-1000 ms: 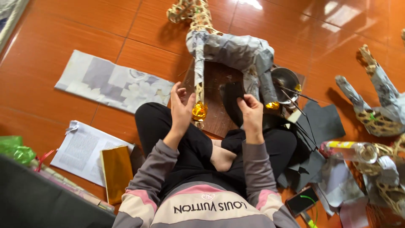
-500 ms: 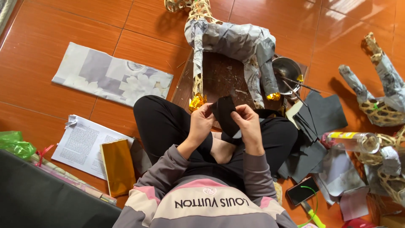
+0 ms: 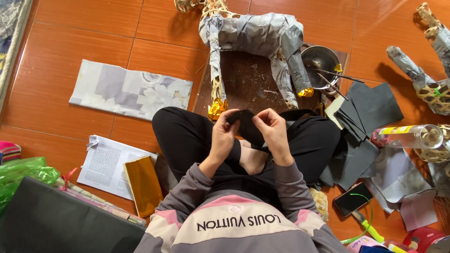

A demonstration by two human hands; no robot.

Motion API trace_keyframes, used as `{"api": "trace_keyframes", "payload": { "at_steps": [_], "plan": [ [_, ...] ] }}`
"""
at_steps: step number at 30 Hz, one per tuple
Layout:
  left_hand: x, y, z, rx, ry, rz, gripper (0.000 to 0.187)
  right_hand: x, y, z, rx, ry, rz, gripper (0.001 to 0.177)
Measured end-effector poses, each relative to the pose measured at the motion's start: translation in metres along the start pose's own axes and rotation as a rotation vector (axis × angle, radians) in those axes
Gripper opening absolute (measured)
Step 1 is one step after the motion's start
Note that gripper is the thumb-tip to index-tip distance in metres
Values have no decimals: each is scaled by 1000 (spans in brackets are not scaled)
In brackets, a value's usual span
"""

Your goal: Wrapping a giraffe-shaped frame with material and applying adhesive to create a sculpture

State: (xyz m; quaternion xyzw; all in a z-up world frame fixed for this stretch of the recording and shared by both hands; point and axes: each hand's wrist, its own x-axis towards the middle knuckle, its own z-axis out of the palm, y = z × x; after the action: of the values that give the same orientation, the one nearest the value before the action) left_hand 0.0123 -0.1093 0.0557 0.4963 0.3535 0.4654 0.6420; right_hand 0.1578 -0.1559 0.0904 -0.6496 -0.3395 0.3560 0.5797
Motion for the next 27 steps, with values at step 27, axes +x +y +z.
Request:
{"api": "trace_keyframes", "payload": {
  "at_steps": [27],
  "plan": [
    [0,-18,-9,-25,-107,-165,36,7,40,-9,325,-154,87,6]
  ]
}}
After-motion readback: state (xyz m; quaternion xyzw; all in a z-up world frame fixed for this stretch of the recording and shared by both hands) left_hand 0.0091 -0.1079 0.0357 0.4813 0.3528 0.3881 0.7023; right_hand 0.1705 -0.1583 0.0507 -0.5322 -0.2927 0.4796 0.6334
